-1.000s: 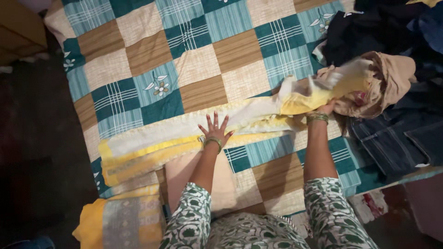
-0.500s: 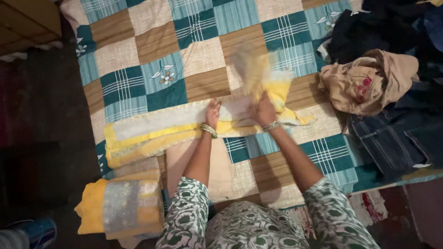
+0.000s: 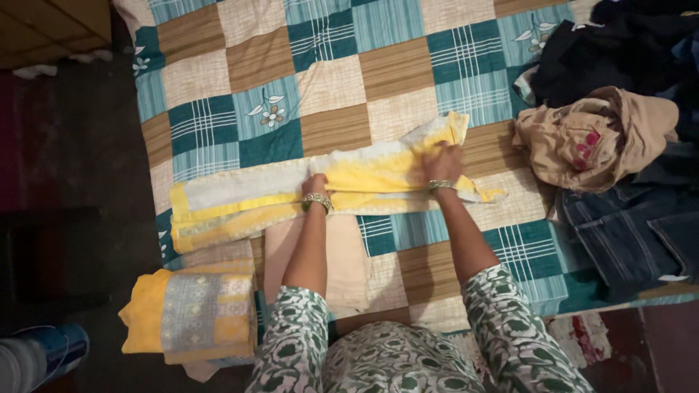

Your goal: The person folds several items of clothing on a bed, including a yellow and white cloth, a beige embroidered tunic, and multiple pairs of dark jeans, placing them into a stack.

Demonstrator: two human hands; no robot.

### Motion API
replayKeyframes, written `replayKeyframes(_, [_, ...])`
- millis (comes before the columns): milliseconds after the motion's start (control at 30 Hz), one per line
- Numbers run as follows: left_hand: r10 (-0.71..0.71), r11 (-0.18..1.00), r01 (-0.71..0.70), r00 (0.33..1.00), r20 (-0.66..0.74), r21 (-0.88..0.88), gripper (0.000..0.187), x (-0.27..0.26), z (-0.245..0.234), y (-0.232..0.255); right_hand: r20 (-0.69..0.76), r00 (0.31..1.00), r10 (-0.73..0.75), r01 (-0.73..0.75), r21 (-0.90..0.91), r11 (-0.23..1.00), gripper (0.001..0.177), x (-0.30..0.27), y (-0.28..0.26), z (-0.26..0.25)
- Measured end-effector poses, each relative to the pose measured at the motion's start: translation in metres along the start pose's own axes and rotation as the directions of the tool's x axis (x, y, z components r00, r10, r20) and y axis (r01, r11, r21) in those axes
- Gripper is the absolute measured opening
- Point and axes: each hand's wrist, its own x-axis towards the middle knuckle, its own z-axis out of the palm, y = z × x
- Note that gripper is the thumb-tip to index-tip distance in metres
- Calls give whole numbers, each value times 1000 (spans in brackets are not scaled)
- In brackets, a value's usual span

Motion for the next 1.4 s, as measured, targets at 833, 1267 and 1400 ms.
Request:
replayKeyframes(833, [100, 33, -636, 770, 630, 771, 124, -129, 151, 31, -72, 980, -188, 183, -61, 981, 47, 135, 70, -120])
replayKeyframes(1267, [118, 135, -694, 720, 684, 707, 110, -53, 149, -11, 134, 988, -83, 115, -256, 960, 105, 132, 104, -64])
replayKeyframes(1400, [181, 103, -754, 655, 733, 648, 109, -30, 138, -34, 369, 926, 77, 56, -336, 940, 97, 134, 97, -54])
